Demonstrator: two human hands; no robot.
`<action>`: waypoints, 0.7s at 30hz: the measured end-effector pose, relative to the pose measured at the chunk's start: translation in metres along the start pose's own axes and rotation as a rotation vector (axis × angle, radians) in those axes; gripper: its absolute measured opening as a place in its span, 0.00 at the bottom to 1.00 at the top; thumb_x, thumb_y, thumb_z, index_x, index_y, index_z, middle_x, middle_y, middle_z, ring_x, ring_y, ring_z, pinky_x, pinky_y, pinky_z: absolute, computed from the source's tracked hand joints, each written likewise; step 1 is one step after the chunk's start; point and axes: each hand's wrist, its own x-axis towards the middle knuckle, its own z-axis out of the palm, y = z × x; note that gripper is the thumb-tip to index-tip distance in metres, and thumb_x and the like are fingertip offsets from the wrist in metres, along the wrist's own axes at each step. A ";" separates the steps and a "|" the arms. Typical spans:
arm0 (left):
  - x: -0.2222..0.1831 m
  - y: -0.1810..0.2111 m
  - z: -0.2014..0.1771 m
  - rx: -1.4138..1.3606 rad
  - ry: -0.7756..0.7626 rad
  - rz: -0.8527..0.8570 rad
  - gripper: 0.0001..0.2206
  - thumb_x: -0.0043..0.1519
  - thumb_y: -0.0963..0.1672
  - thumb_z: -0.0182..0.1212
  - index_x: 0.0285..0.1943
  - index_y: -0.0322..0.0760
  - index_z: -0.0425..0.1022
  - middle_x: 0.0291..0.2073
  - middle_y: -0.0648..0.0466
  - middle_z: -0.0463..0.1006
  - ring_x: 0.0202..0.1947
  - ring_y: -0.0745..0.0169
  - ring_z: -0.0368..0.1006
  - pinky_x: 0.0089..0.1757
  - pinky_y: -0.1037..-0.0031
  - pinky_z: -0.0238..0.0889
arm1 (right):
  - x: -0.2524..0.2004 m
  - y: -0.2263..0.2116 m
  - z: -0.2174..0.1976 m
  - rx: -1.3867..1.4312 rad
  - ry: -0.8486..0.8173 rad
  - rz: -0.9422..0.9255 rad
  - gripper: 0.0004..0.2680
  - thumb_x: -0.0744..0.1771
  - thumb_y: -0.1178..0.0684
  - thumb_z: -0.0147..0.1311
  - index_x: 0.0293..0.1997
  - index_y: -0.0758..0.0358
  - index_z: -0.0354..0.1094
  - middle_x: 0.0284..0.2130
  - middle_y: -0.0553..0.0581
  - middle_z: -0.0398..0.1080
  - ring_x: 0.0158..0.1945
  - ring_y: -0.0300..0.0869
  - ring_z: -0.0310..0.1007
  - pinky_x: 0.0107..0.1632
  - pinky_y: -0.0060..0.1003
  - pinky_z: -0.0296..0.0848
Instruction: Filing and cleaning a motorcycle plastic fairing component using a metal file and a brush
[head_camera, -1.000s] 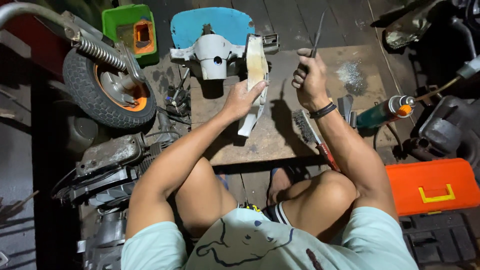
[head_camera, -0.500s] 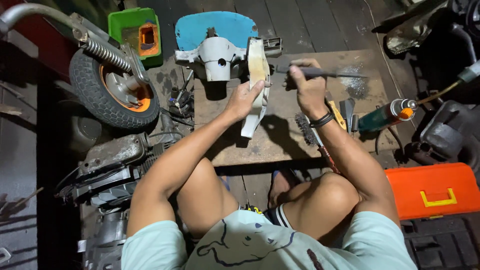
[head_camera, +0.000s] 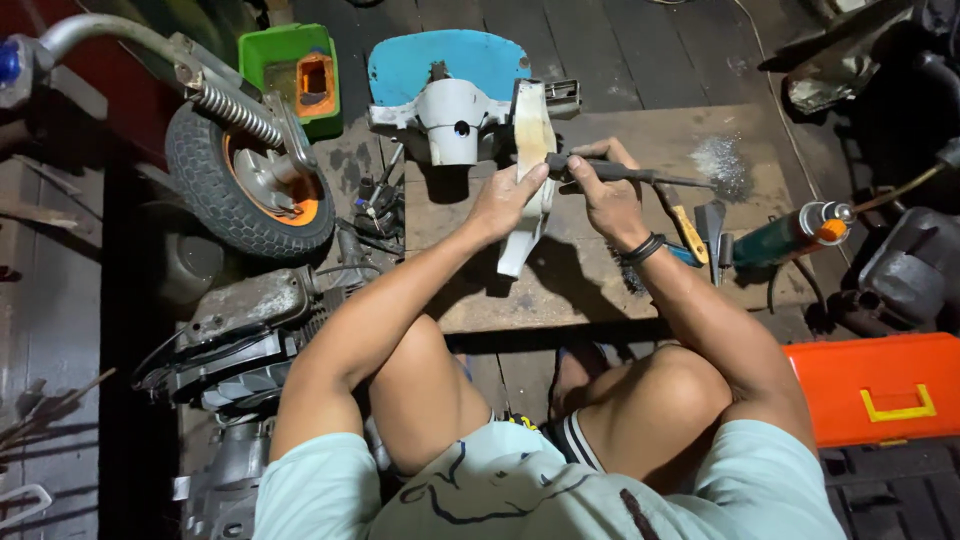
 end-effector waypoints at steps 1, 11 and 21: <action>-0.001 0.001 0.000 0.000 0.001 -0.001 0.21 0.64 0.59 0.57 0.30 0.44 0.76 0.21 0.60 0.70 0.30 0.61 0.69 0.37 0.68 0.64 | 0.000 -0.001 0.001 0.000 -0.001 0.001 0.09 0.69 0.52 0.64 0.46 0.69 0.72 0.29 0.66 0.75 0.36 0.45 0.79 0.38 0.39 0.80; -0.009 0.010 -0.002 -0.025 -0.036 0.066 0.21 0.65 0.57 0.58 0.28 0.41 0.73 0.19 0.56 0.69 0.28 0.59 0.68 0.35 0.67 0.64 | 0.000 -0.006 0.005 -0.080 -0.008 0.009 0.08 0.69 0.53 0.64 0.44 0.68 0.72 0.27 0.63 0.74 0.34 0.43 0.78 0.35 0.37 0.77; -0.008 0.007 0.000 -0.074 -0.037 0.080 0.19 0.65 0.56 0.59 0.26 0.46 0.70 0.19 0.62 0.66 0.25 0.64 0.65 0.32 0.75 0.59 | 0.001 0.004 -0.008 0.039 -0.082 0.051 0.09 0.71 0.56 0.59 0.46 0.74 0.65 0.29 0.71 0.71 0.36 0.52 0.78 0.36 0.51 0.82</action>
